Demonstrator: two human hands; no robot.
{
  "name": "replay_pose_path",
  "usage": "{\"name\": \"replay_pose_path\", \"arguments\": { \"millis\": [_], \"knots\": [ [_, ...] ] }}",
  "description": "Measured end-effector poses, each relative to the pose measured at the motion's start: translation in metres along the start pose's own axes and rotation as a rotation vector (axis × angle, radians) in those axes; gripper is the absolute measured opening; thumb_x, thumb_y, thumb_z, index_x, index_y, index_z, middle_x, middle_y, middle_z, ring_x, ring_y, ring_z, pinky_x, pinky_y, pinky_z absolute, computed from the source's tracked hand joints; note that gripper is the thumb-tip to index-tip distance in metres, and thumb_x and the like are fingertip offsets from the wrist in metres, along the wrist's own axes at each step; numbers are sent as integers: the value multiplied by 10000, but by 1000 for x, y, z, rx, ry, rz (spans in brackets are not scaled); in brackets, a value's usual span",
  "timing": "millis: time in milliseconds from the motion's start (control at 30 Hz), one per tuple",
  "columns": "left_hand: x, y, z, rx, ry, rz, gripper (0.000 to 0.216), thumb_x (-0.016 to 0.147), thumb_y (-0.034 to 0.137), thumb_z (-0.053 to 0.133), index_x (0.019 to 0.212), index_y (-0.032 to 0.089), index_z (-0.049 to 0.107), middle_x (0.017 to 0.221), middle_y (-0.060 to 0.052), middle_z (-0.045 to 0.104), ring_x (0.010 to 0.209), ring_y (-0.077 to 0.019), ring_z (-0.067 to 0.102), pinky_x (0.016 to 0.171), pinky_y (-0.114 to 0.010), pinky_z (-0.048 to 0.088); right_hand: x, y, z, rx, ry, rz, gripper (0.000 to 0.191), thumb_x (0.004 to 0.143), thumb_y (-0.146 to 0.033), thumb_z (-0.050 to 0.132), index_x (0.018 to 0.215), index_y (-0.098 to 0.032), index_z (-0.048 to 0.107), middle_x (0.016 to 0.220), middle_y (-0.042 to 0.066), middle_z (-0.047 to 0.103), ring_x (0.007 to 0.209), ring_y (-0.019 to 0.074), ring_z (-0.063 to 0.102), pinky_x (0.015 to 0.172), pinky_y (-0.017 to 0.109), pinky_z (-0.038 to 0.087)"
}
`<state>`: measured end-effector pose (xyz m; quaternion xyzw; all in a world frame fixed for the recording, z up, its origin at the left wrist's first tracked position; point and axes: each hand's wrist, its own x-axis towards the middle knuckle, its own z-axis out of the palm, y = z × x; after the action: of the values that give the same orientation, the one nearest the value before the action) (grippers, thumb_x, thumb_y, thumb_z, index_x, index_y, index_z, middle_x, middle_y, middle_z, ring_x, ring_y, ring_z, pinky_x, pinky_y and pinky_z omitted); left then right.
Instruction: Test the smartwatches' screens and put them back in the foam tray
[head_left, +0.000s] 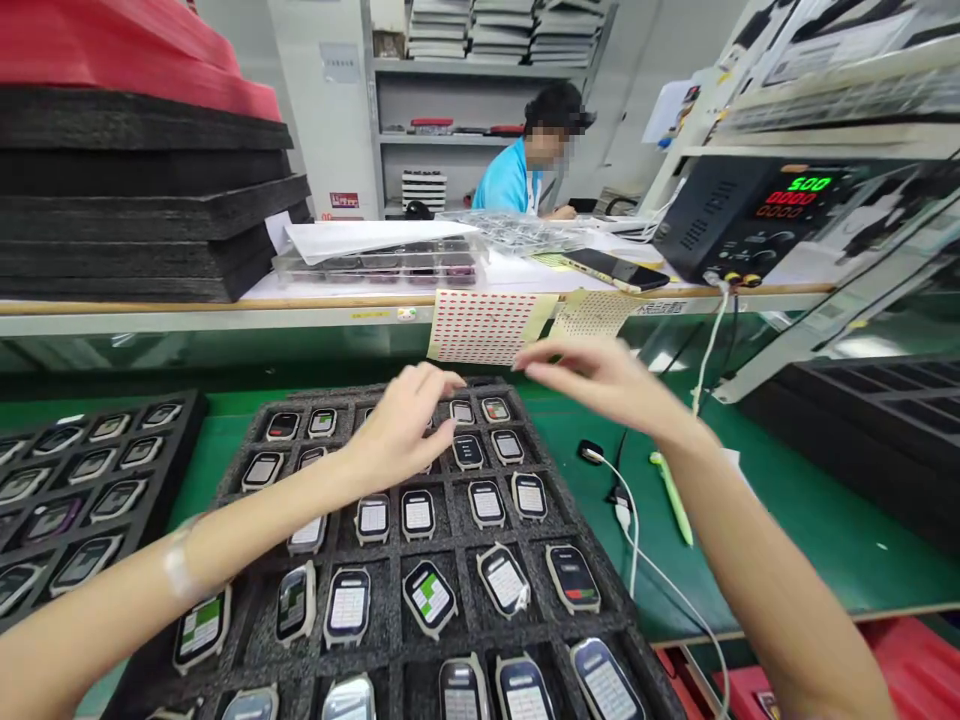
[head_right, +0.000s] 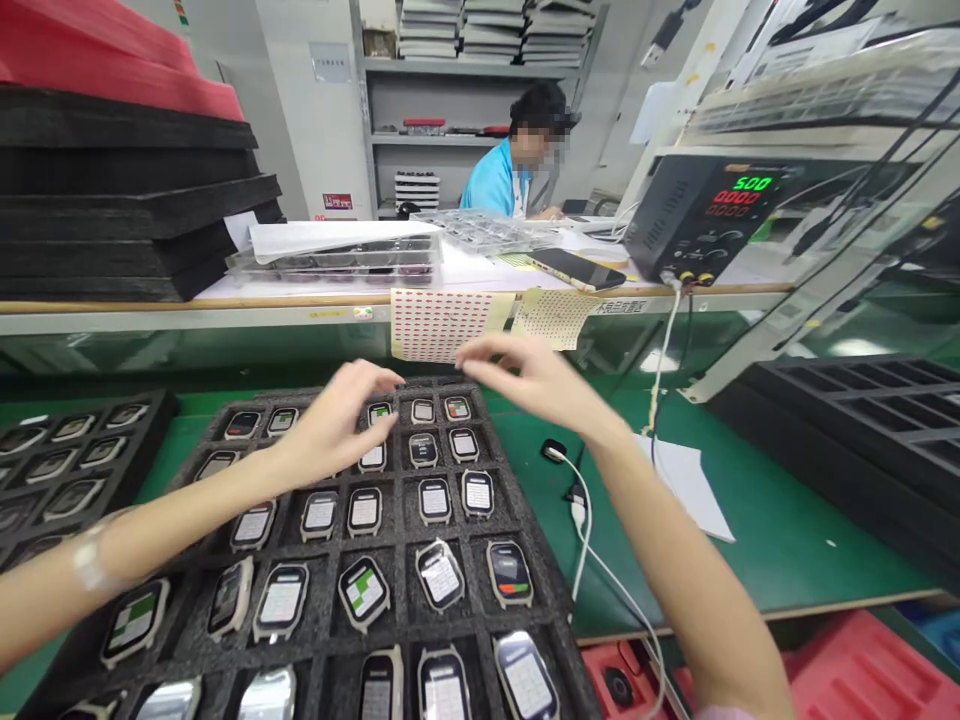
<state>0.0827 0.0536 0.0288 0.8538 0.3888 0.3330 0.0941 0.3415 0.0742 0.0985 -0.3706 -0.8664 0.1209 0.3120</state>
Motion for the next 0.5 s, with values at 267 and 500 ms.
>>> {"name": "replay_pose_path", "arguments": {
  "millis": [267, 500],
  "knots": [
    [43, -34, 50, 260, -406, -126, 271, 810, 251, 586, 1050, 128, 563, 1065, -116, 536, 1037, -282, 496, 872, -464, 430, 10, 75, 63, -179, -514, 9, 319, 796, -125, 582, 1113, -116, 616, 1097, 122, 626, 977, 247, 590, 845, 325, 457],
    [78, -30, 55, 325, -612, -228, 294, 866, 331, 570, 1090, 141, 563, 1147, -92, 562, 1022, -234, 556, 865, -451, 474, 36, 72, 72, -271, -560, 61, 326, 616, -77, 677, 939, -118, 679, 871, 123, 656, 830, 317, 617, 691, 338, 456]
  ]
}}
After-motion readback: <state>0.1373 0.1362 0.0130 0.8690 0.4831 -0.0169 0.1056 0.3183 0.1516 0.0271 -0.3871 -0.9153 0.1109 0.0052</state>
